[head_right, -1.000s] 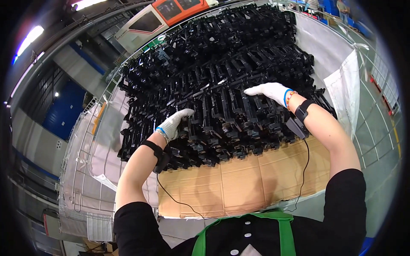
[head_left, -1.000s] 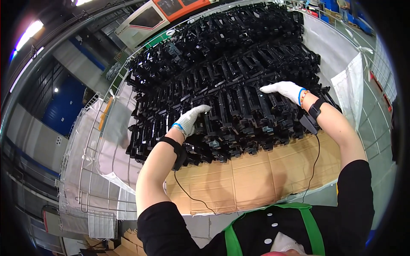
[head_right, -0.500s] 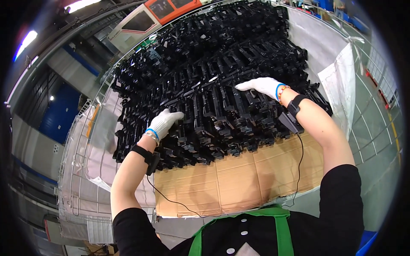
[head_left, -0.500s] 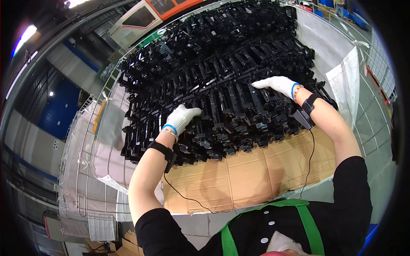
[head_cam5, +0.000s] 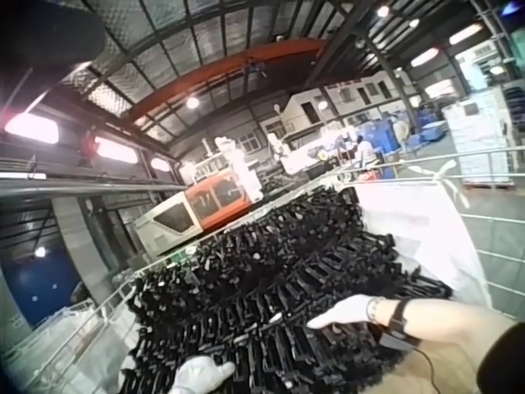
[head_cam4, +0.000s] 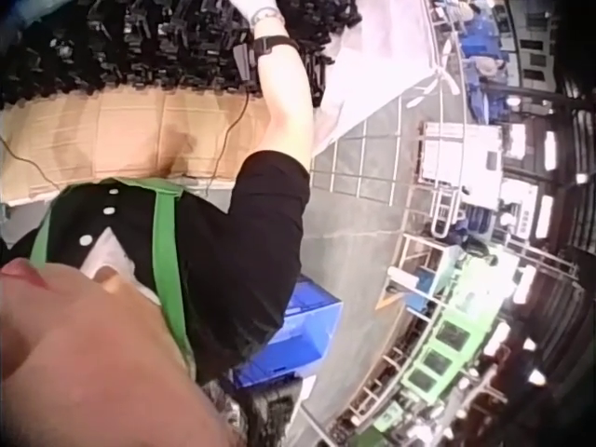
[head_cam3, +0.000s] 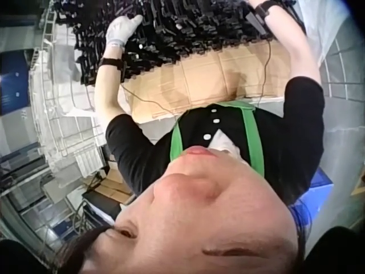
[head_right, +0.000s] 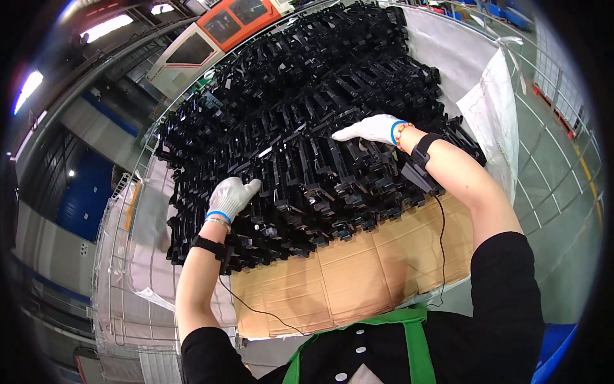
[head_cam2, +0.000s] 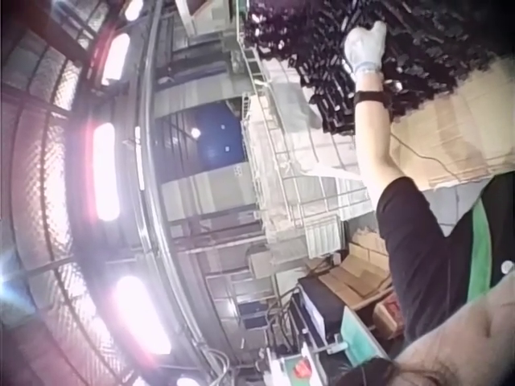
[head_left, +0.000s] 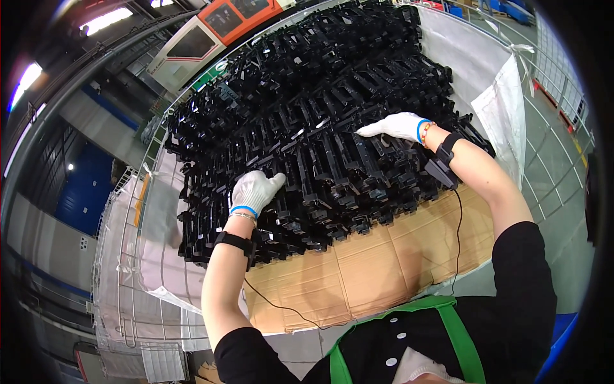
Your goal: The person lifts a stack of plastic frames from a bin and places them on a workbench. They pick up individual frames, trim excess material using shears, and place the finished frames into a new stack on the workbench.
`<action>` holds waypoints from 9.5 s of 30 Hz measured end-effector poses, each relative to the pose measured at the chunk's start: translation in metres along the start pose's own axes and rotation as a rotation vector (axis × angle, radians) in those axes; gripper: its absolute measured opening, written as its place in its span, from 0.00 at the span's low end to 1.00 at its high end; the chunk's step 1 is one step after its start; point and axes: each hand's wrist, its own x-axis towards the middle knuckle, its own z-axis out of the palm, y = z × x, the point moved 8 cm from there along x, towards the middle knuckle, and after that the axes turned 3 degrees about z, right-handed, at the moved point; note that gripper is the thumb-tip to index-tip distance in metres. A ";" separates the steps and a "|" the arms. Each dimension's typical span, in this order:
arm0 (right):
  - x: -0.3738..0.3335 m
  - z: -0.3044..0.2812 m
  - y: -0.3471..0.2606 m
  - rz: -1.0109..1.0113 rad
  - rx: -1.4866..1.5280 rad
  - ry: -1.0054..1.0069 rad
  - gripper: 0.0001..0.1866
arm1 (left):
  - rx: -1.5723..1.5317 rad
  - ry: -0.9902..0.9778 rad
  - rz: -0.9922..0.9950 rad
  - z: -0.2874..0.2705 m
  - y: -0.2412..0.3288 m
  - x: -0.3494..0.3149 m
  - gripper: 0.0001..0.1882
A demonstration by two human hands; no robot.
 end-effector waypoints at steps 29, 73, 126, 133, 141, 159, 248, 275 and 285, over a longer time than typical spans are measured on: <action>-0.002 -0.004 0.002 0.075 -0.005 0.073 0.52 | -0.007 0.815 1.147 -0.020 0.148 -0.144 0.23; 0.016 0.016 0.047 0.147 0.114 0.380 0.55 | 0.426 0.959 1.180 0.056 0.052 -0.120 0.35; -0.259 0.291 -0.119 -1.230 0.671 -0.296 0.17 | -0.298 0.538 -0.661 0.305 0.100 -0.595 0.44; -0.528 0.456 -0.186 -1.666 0.253 -0.949 0.13 | -0.391 0.348 -1.897 0.334 0.189 -0.955 0.40; -0.668 0.674 -0.096 -1.678 -0.962 -1.295 0.20 | -0.046 1.528 -3.051 0.424 0.494 -1.201 0.40; -1.115 0.896 -0.185 -2.166 -0.630 -1.546 0.26 | 0.674 -0.057 -3.307 0.276 0.643 -1.461 0.27; -1.427 0.842 -0.130 -2.880 -1.464 -1.700 0.14 | -0.285 0.163 -2.638 0.320 0.187 -1.639 0.25; -1.504 0.820 -0.179 -2.970 -0.868 -1.988 0.25 | 0.089 -0.333 -1.962 0.219 0.145 -1.610 0.25; -1.472 0.783 -0.221 -2.713 0.313 -1.985 0.21 | -0.157 0.467 -2.348 0.212 0.204 -1.608 0.24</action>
